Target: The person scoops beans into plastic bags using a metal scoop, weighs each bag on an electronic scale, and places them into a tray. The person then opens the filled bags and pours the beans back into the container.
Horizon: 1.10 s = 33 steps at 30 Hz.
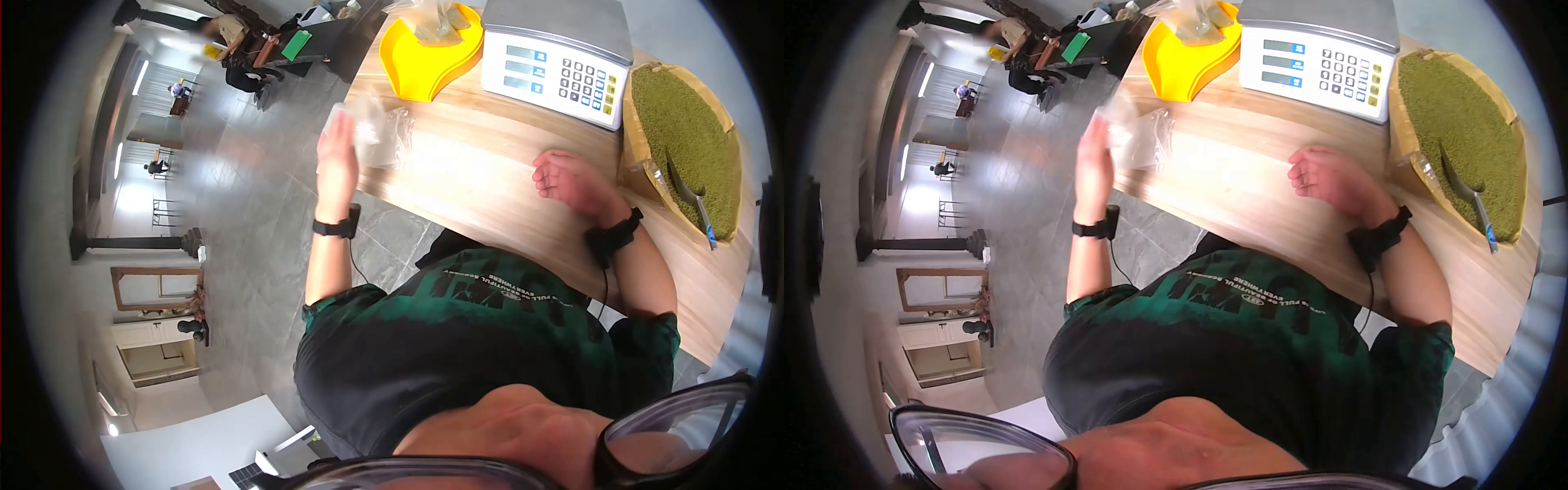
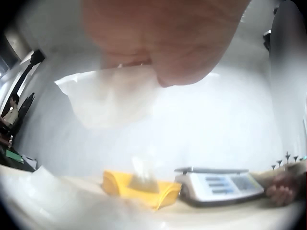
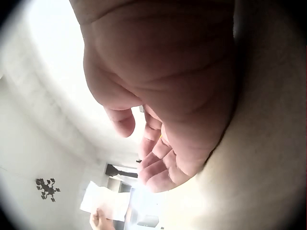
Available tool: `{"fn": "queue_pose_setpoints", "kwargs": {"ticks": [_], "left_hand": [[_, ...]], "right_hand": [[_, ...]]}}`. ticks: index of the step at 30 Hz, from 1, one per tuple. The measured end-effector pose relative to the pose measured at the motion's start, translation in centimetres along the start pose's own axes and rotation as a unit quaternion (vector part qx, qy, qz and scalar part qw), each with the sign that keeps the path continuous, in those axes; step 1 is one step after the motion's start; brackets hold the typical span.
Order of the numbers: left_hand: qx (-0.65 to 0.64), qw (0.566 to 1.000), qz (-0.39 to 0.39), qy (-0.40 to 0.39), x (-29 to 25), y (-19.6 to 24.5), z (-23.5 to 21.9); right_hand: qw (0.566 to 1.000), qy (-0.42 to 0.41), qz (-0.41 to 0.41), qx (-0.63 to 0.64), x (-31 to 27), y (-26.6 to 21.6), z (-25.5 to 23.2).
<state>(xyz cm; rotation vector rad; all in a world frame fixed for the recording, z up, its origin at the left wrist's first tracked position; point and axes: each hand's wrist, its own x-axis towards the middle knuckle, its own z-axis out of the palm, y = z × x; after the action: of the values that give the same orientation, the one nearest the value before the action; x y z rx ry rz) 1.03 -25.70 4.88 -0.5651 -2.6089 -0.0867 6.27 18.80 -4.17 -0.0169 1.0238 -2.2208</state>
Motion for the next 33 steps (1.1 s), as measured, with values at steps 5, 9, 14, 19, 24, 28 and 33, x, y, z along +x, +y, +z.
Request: {"fn": "queue_pose_setpoints", "kwargs": {"ticks": [5, 9, 14, 19, 24, 28, 33], "left_hand": [[-0.001, 0.965, -0.070, -0.251, -3.1, 0.8, 4.5], [-0.168, 0.934, -0.092, -0.301, -0.6, -1.7, 3.2], [-0.205, 0.951, -0.083, -0.215, 10.4, -1.3, -1.3], [-0.093, 0.979, 0.184, -0.009, 23.4, -0.6, 3.7], [-0.017, 0.991, 0.104, -0.081, 30.2, -1.5, 10.1], [-0.047, 0.981, 0.116, -0.151, 31.2, -0.8, 9.5], [-0.044, 0.969, 0.135, -0.200, 30.0, 3.1, 3.0]], "right_hand": [[1.000, -0.007, -0.023, -0.010, -0.6, -0.2, 0.0], [0.999, -0.030, -0.016, 0.017, -0.1, 0.3, -0.8], [0.998, -0.055, -0.007, 0.029, 0.1, 0.1, -1.0], [0.999, -0.046, -0.011, 0.027, -0.1, 0.2, -0.8], [0.998, -0.049, -0.016, 0.033, -0.2, 0.2, -0.6], [0.997, -0.067, -0.012, 0.043, -0.1, 0.3, -0.8], [0.995, -0.081, -0.011, 0.052, 0.0, 0.3, -1.0]]}}
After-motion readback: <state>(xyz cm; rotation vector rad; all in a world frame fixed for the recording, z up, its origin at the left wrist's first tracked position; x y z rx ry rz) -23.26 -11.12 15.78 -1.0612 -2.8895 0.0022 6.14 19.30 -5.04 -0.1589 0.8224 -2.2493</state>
